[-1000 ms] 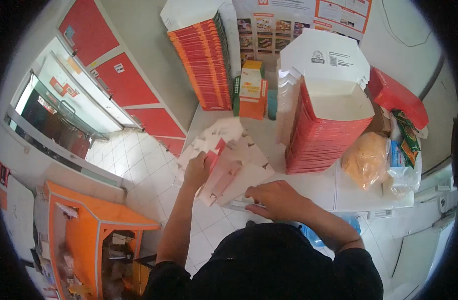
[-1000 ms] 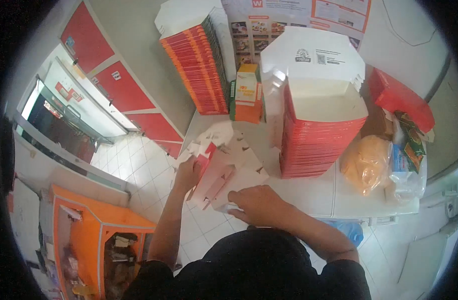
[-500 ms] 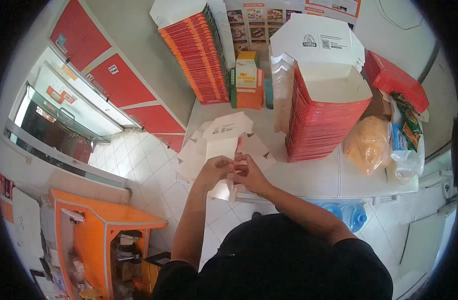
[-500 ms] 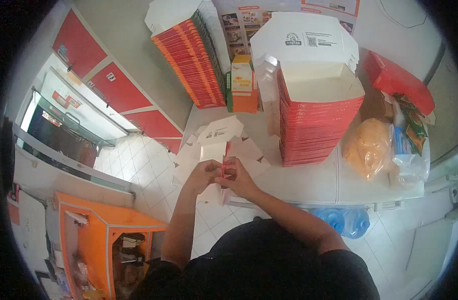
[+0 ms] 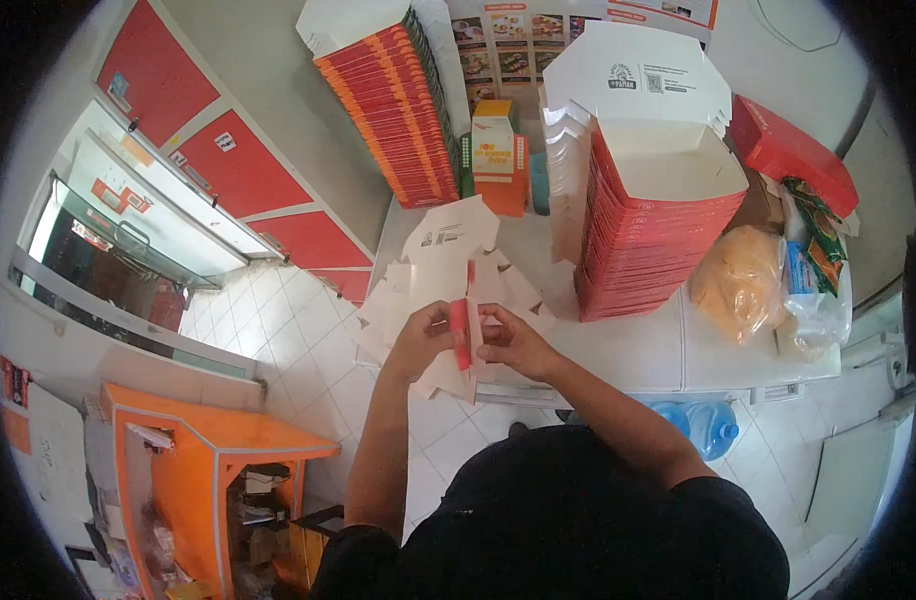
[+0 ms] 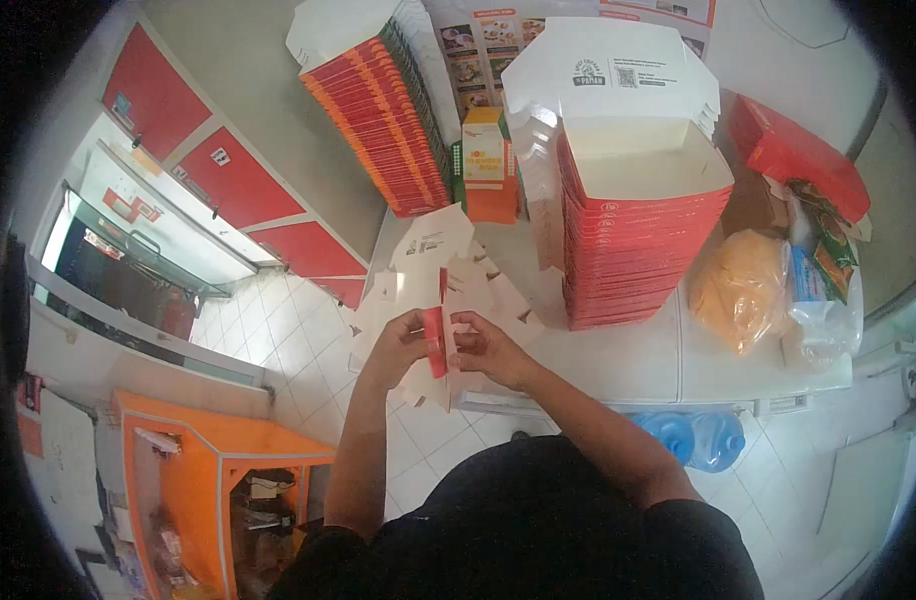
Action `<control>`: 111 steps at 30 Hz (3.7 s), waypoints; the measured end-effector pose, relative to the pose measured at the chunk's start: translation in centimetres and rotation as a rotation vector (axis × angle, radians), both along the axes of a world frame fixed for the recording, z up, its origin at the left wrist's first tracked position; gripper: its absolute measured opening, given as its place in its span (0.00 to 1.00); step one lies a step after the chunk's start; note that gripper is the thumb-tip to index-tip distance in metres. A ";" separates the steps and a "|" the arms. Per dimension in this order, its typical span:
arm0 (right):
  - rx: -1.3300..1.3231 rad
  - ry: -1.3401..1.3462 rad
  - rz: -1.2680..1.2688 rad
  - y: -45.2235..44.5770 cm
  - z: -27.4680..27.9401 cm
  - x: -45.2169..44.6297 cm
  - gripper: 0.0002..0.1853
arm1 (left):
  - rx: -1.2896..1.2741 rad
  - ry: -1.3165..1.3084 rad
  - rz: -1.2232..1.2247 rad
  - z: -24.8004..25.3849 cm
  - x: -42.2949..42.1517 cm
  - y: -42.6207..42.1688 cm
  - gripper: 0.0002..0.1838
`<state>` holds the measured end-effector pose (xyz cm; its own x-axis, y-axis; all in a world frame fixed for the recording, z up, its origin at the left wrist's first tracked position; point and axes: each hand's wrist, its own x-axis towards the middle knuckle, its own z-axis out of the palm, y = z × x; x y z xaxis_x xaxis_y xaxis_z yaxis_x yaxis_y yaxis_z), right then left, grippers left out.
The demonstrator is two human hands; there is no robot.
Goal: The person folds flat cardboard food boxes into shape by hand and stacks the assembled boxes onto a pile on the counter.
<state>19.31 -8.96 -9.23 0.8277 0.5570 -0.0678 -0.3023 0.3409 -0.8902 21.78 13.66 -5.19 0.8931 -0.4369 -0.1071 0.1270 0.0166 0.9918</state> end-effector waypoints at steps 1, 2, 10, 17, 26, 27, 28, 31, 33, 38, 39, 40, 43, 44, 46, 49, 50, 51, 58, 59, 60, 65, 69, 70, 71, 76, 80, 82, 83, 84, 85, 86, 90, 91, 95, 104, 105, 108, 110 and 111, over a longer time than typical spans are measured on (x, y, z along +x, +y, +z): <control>-0.023 0.055 0.014 0.0 0.1 0.0 0.28 | 0.018 0.019 0.065 -1.1 0.5 0.6 0.11; 0.018 0.085 -0.034 0.2 0.2 0.0 0.28 | 0.035 0.037 0.130 -2.8 1.3 1.5 0.10; -0.695 -0.784 -0.831 1.9 1.2 -1.6 0.40 | 0.071 -0.245 0.773 3.5 0.5 3.2 0.15; -0.580 -1.503 -0.386 4.0 9.2 -4.2 0.39 | -0.492 -0.012 0.681 7.7 -8.5 -5.2 0.16; -0.615 -1.356 -0.491 3.4 10.8 -4.8 0.30 | -0.609 0.115 0.618 5.8 -11.0 -5.0 0.20; -0.664 -1.294 -0.539 3.7 10.5 -5.1 0.28 | -0.581 0.100 0.649 6.1 -11.6 -5.8 0.20; -0.713 -1.231 -0.585 3.9 10.5 -5.2 0.27 | -0.606 0.077 0.652 6.4 -11.7 -5.9 0.20; -0.975 -1.168 -0.470 4.0 11.6 -6.1 0.28 | -0.593 -0.016 0.637 5.8 -11.7 -5.7 0.20; -0.818 -1.169 -0.426 3.4 11.3 -6.0 0.28 | -0.567 0.009 0.636 6.5 -12.1 -6.1 0.20; -0.419 -0.752 -0.079 -2.9 12.3 -4.7 0.26 | -0.244 0.141 0.380 6.5 -14.4 -2.9 0.23; -0.528 -0.799 0.042 -4.0 12.8 -4.4 0.25 | 0.007 0.132 0.191 5.8 -15.6 -1.4 0.23; -0.634 -0.843 0.160 -4.6 13.0 -4.2 0.24 | 0.260 0.120 -0.003 5.9 -16.1 -0.8 0.22; -0.555 -0.838 0.326 -3.7 13.4 -7.2 0.21 | 0.373 0.104 0.035 8.9 -18.1 -1.9 0.25; -0.569 -0.854 0.359 -3.3 13.6 -8.0 0.20 | 0.256 0.129 0.118 8.5 -18.5 -2.2 0.26; -0.676 -0.769 0.184 -2.3 13.0 -8.7 0.19 | 0.017 0.176 0.285 7.2 -19.4 -2.5 0.28; -0.750 -0.698 0.036 -1.7 11.9 -8.5 0.21 | 0.114 0.051 0.378 6.3 -20.1 -2.7 0.34; -0.696 -0.745 0.126 -1.9 11.9 -8.3 0.22 | 0.114 0.033 0.386 6.6 -19.9 -2.7 0.33; -0.639 -0.790 0.219 -2.1 11.9 -8.1 0.23 | 0.115 0.016 0.396 7.3 -19.8 -2.5 0.32; -0.776 -0.918 0.152 -2.3 17.1 -9.4 0.35 | 0.487 -0.595 0.381 6.3 -18.2 1.2 0.36; -0.736 -0.940 0.030 -2.9 17.6 -8.9 0.35 | 0.429 -0.645 0.489 6.3 -17.6 1.3 0.39; -0.694 -0.957 -0.089 -3.5 18.1 -8.5 0.36 | 0.215 -0.591 0.732 6.4 -16.9 0.9 0.43; -0.069 -0.007 -0.305 -4.6 14.7 -6.1 0.34 | -0.031 -0.199 0.672 5.4 -16.7 2.9 0.39; -0.038 0.000 -0.491 -1.9 10.9 -6.0 0.30 | -0.227 -0.002 0.601 5.7 -16.1 3.1 0.28; -0.214 -0.333 -0.576 -0.6 10.6 -7.2 0.28 | -0.358 0.050 0.653 6.7 -15.8 1.9 0.26; -0.389 -0.666 -0.653 0.3 10.5 -7.9 0.26 | -0.488 0.106 0.703 7.9 -15.6 0.9 0.23; -0.411 -1.429 -0.328 1.7 12.4 -8.3 0.21 | -0.666 0.220 0.576 12.5 -15.6 -1.4 0.18; -0.134 -1.008 -0.470 2.3 14.0 -9.1 0.17 | -0.661 0.066 0.625 12.1 -15.0 -2.6 0.17; -0.263 -1.069 -0.520 2.3 15.2 -8.7 0.15 | -0.405 -0.159 0.663 9.7 -15.1 -3.0 0.15; -0.330 -1.101 -0.548 2.2 15.6 -8.2 0.13 | -0.276 -0.271 0.673 9.0 -15.0 -3.1 0.13; -0.371 -1.179 -0.436 1.9 15.8 -7.9 0.12 | -0.296 -0.252 0.696 9.2 -14.9 -3.1 0.12; -0.412 -1.253 -0.319 1.5 15.9 -7.7 0.12 | -0.317 -0.232 0.721 9.6 -14.7 -3.1 0.11; -0.452 -1.322 -0.197 1.2 15.9 -7.6 0.11 | -0.337 -0.210 0.749 9.8 -14.5 -3.0 0.10; -0.598 -1.246 -0.255 1.3 15.1 -8.3 0.08 | 0.383 -0.119 0.751 8.6 -15.6 -4.2 0.13; -0.644 -1.189 -0.290 1.5 14.7 -8.4 0.08 | -0.097 -0.012 0.766 7.4 -16.1 -5.5 0.13; -0.670 -1.183 -0.344 1.3 12.8 -8.1 0.08 | -0.317 0.095 0.651 7.2 -15.8 -5.7 0.11; -0.724 -1.341 -0.613 1.4 11.8 -10.1 0.10 | -0.302 -0.022 0.642 6.9 -15.8 -5.6 0.11; -0.710 -1.386 -0.573 1.3 11.8 -10.2 0.09 | -0.344 -0.011 0.648 6.7 -15.4 -5.3 0.10; -0.629 -1.415 -0.459 0.8 11.4 -10.3 0.09 | -0.445 0.035 0.641 6.4 -14.5 -3.8 0.10; -0.523 -1.291 -0.391 0.7 10.8 -10.2 0.09 | -0.476 0.083 0.613 6.7 -14.3 -3.5 0.10; -0.464 -1.180 -0.448 0.8 10.8 -10.3 0.09 | -0.445 0.087 0.625 6.8 -14.4 -3.8 0.10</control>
<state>9.05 -8.14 1.58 0.6255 0.3452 0.6997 0.7770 -0.1942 -0.5988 7.34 9.90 1.56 0.9846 0.1272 -0.1201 0.0398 0.5055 0.8619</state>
